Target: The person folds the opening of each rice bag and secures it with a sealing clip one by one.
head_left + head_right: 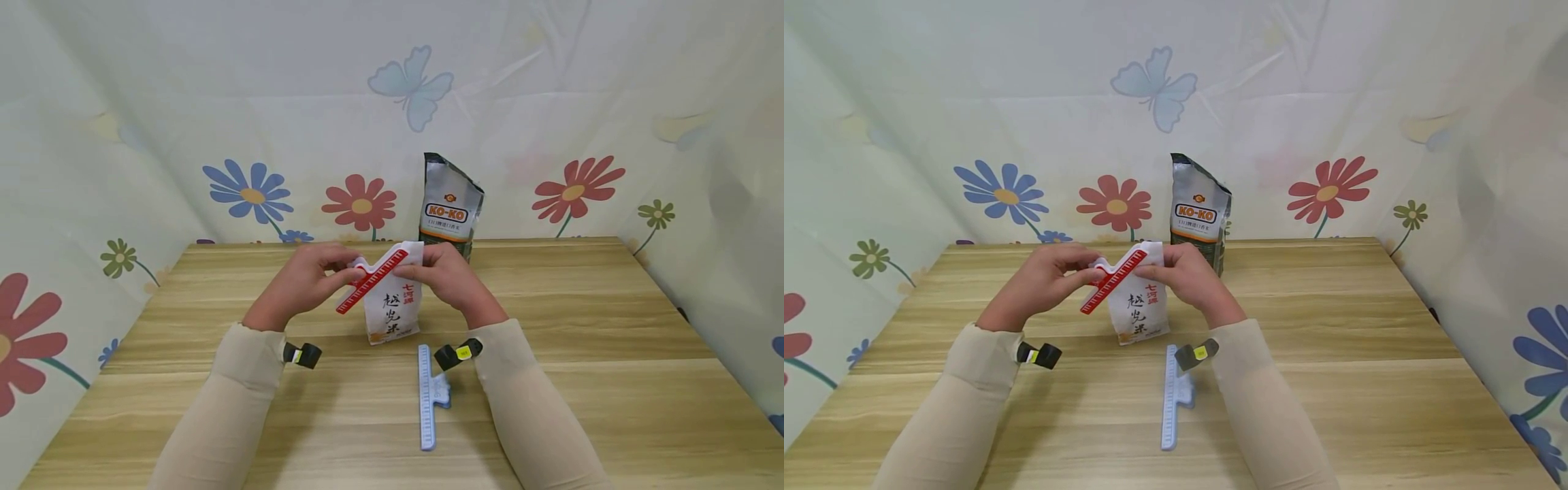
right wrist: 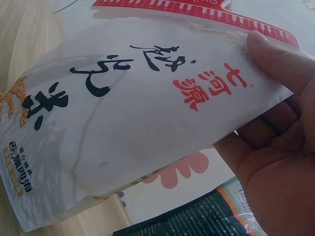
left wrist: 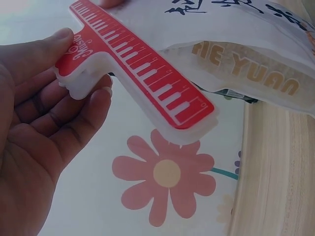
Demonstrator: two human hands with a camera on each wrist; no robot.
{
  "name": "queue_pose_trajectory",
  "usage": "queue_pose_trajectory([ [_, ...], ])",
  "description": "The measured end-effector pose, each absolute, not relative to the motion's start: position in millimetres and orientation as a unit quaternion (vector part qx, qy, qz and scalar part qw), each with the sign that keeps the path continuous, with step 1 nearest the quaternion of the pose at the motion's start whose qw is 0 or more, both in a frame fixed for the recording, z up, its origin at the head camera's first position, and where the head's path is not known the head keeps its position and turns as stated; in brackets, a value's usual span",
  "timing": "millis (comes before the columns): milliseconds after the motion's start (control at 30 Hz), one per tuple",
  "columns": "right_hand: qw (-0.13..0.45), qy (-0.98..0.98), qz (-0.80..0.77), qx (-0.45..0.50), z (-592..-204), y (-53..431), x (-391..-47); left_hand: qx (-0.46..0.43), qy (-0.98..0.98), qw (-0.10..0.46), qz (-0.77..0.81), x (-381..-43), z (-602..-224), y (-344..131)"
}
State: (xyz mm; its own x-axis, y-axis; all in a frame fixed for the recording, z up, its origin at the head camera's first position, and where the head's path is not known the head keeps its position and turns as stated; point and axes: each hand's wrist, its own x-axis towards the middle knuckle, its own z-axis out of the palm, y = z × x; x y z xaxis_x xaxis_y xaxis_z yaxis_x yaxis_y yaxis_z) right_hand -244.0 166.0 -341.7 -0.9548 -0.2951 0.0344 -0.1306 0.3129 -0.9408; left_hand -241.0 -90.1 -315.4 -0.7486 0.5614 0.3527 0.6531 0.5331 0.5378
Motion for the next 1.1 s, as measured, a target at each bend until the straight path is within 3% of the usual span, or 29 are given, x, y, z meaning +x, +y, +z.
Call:
queue_pose_trajectory([
  [1100, 0.063, 0.811, -0.561, -0.155, -341.0, 165.8, -243.8, -0.347, -0.869, 0.080, -0.342, -238.7, -304.9, -80.2],
])
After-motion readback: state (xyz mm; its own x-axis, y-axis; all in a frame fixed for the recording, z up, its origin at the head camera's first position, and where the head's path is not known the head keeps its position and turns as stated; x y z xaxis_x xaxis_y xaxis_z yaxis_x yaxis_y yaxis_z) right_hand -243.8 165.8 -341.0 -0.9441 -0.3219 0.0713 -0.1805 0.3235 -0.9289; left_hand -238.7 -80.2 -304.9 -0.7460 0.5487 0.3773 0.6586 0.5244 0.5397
